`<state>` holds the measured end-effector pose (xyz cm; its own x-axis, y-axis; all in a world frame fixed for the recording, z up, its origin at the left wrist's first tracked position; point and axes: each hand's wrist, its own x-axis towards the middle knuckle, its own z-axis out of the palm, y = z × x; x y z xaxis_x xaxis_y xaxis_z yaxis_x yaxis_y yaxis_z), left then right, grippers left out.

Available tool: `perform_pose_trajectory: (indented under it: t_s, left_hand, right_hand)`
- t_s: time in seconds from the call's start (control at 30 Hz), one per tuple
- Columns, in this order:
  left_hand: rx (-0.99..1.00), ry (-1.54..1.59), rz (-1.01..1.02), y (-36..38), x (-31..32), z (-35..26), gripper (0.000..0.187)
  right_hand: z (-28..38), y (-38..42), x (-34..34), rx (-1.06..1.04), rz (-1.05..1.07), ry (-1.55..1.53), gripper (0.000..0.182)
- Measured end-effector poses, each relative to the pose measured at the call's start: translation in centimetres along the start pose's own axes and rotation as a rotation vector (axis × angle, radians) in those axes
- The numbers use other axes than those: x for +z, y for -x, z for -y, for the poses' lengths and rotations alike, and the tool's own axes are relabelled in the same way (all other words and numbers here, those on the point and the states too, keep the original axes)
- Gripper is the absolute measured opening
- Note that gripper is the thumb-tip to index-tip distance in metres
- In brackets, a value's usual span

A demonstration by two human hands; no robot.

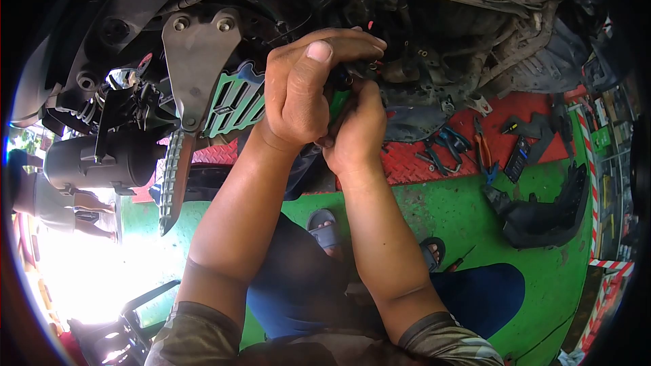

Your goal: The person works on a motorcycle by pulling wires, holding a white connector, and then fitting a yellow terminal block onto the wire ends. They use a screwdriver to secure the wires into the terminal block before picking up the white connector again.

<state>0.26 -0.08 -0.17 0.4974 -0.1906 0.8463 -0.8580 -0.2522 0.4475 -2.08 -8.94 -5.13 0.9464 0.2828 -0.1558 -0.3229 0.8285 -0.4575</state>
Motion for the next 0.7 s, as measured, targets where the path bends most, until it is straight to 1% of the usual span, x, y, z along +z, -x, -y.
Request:
perform_pose_trajectory:
  t_s: [0.07, 0.17, 0.3, 0.47, 0.57, 0.7]
  left_hand:
    - [0.004, -0.007, 0.004, 0.0, 0.0, -0.1, 0.057]
    - [-0.008, -0.006, 0.001, 0.0, 0.0, -0.2, 0.057]
    - [-0.006, 0.006, 0.001, 0.0, 0.0, -0.1, 0.057]
    - [-0.008, 0.022, -0.011, 0.0, 0.1, 0.2, 0.057]
    - [-0.021, 0.023, -0.022, 0.1, 0.1, 0.1, 0.058]
    - [-0.014, 0.022, -0.019, 0.0, 0.1, 0.0, 0.058]
  right_hand:
    - [0.2, 0.0, 0.1, -0.009, 0.049, 0.027, 0.036]
    - [0.1, -0.4, 0.9, -0.069, 0.018, 0.013, 0.035]
    - [-0.2, -1.1, 0.5, -0.084, 0.024, 0.032, 0.039]
    - [-1.5, -2.8, 0.0, -0.1, 0.086, -0.105, 0.043]
    - [-1.1, -2.6, -0.1, -0.082, 0.108, -0.016, 0.047]
    - [-0.8, -2.2, 0.2, -0.088, 0.091, -0.009, 0.045]
